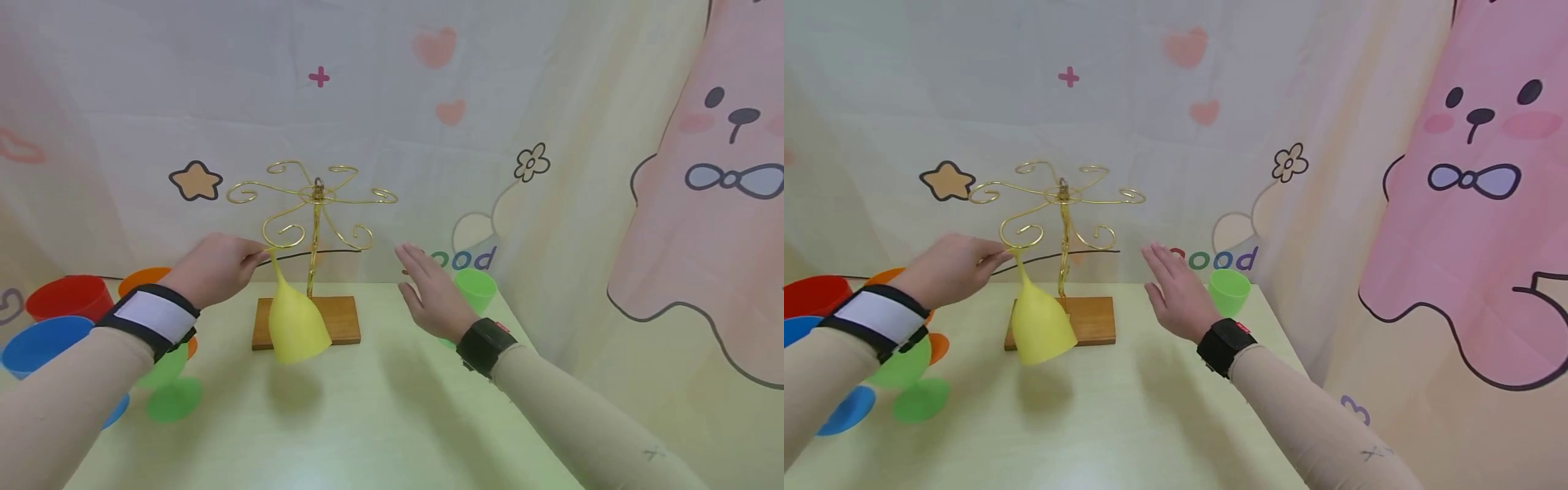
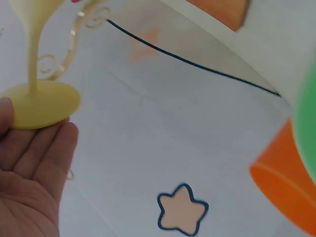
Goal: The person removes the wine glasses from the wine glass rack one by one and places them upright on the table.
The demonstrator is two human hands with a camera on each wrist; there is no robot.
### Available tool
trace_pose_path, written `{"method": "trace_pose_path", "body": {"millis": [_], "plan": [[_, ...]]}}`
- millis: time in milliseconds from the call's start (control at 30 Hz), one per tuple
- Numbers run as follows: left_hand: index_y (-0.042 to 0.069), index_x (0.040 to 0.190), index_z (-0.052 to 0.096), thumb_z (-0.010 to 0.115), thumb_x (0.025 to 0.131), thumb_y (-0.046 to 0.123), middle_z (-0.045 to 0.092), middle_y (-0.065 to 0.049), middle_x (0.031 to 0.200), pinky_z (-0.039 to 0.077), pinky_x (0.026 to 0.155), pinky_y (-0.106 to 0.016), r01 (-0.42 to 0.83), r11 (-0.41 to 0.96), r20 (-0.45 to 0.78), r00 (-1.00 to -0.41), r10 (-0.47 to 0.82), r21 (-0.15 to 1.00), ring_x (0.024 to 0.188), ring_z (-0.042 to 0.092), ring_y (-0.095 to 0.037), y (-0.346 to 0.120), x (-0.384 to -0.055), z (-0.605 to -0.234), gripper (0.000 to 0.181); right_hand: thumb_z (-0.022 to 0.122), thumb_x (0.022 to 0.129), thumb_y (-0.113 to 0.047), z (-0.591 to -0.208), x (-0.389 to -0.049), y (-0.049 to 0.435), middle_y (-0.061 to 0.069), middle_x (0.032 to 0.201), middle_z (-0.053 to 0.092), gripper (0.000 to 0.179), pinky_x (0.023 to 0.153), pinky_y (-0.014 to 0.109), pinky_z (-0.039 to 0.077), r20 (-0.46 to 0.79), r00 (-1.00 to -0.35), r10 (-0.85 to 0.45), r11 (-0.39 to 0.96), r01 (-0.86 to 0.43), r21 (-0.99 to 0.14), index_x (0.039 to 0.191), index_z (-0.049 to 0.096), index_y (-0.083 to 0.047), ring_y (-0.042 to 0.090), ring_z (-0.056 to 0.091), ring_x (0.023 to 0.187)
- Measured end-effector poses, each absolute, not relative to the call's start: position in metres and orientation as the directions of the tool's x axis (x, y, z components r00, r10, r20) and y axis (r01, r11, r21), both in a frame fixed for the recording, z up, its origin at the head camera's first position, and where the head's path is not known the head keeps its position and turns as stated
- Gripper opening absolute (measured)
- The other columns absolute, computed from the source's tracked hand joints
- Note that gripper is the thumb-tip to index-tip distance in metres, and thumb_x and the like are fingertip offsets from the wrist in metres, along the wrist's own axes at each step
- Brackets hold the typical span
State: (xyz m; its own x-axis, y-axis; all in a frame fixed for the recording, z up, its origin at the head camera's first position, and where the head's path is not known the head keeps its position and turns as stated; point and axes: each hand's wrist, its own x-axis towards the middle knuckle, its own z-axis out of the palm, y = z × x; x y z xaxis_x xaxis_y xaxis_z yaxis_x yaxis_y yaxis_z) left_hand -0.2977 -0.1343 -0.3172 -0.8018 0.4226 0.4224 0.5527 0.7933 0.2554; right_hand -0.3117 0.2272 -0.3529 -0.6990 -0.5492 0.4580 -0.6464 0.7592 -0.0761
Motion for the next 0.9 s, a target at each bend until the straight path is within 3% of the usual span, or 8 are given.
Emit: {"method": "trace_pose_path", "body": {"millis": [200, 267, 467, 567, 667, 733, 900], "plan": [[-0.005, 0.101, 0.072, 0.057, 0.094, 0.012, 0.054, -0.005, 0.061, 0.035, 0.048, -0.027, 0.525, 0.738, 0.355, -0.846, 0.398, 0.424, 0.050, 0.041, -0.015, -0.113, -0.288, -0.322, 0.023, 0.047, 0.098, -0.024, -0.357, -0.309, 0.235, 0.014, 0.155, 0.029, 0.059, 0.115, 0.050, 0.028, 0.444, -0.705, -0.552, 0.762, -0.643, -0.074, 0.151, 0.026, -0.008, 0.017, 0.017, 0.141], [-0.004, 0.101, 0.072, 0.058, 0.094, 0.012, 0.045, -0.003, 0.058, 0.032, 0.047, -0.026, 0.507, 0.713, 0.330, -0.861, 0.388, 0.484, 0.049, 0.038, -0.014, -0.105, -0.284, -0.327, 0.023, 0.047, 0.098, -0.024, -0.359, -0.309, 0.237, 0.014, 0.155, 0.030, 0.059, 0.114, 0.050, 0.029, 0.444, -0.704, -0.555, 0.760, -0.645, -0.073, 0.151, 0.026, -0.008, 0.018, 0.018, 0.141], [0.002, 0.103, 0.072, 0.055, 0.097, 0.017, 0.048, -0.006, 0.065, 0.028, 0.044, -0.022, 0.376, 0.615, 0.218, -0.922, 0.319, 0.693, 0.049, 0.037, -0.015, -0.089, -0.277, -0.350, 0.024, 0.045, 0.099, -0.027, -0.361, -0.307, 0.239, 0.011, 0.155, 0.031, 0.058, 0.114, 0.051, 0.030, 0.417, -0.717, -0.558, 0.767, -0.638, -0.071, 0.152, 0.026, -0.012, 0.019, 0.021, 0.140], [0.003, 0.110, 0.070, 0.052, 0.098, 0.022, 0.060, -0.010, 0.077, 0.040, 0.049, -0.022, 0.248, 0.536, 0.100, -0.952, 0.289, 0.807, 0.058, 0.047, -0.016, -0.085, -0.274, -0.368, 0.029, 0.043, 0.099, -0.029, -0.361, -0.306, 0.238, 0.011, 0.155, 0.030, 0.058, 0.114, 0.051, 0.029, 0.403, -0.707, -0.581, 0.753, -0.655, -0.061, 0.152, 0.024, -0.012, 0.019, 0.021, 0.140], [0.001, 0.120, 0.065, 0.051, 0.099, 0.023, 0.067, -0.017, 0.102, 0.059, 0.071, -0.029, 0.112, 0.394, -0.008, -0.957, 0.291, 0.913, 0.078, 0.062, -0.018, -0.079, -0.271, -0.388, 0.033, 0.042, 0.100, -0.029, -0.360, -0.305, 0.237, 0.011, 0.155, 0.029, 0.058, 0.115, 0.051, 0.028, 0.404, -0.685, -0.605, 0.732, -0.679, -0.055, 0.152, 0.023, -0.012, 0.019, 0.020, 0.141], [-0.002, 0.124, 0.061, 0.051, 0.099, 0.022, 0.065, -0.020, 0.115, 0.059, 0.083, -0.035, 0.031, 0.290, -0.060, -0.952, 0.299, 0.956, 0.091, 0.065, -0.020, -0.075, -0.268, -0.401, 0.036, 0.041, 0.100, -0.031, -0.360, -0.305, 0.237, 0.010, 0.155, 0.029, 0.058, 0.114, 0.051, 0.029, 0.408, -0.676, -0.614, 0.723, -0.689, -0.055, 0.153, 0.022, -0.014, 0.018, 0.021, 0.140], [-0.005, 0.132, 0.052, 0.052, 0.097, 0.022, 0.064, -0.023, 0.119, 0.058, 0.084, -0.033, -0.162, 0.027, -0.163, -0.937, 0.308, 0.986, 0.097, 0.066, -0.027, -0.066, -0.259, -0.428, 0.044, 0.039, 0.101, -0.035, -0.358, -0.304, 0.238, 0.006, 0.157, 0.028, 0.059, 0.114, 0.051, 0.029, 0.405, -0.666, -0.626, 0.707, -0.704, -0.065, 0.154, 0.018, -0.018, 0.016, 0.021, 0.140]]}}
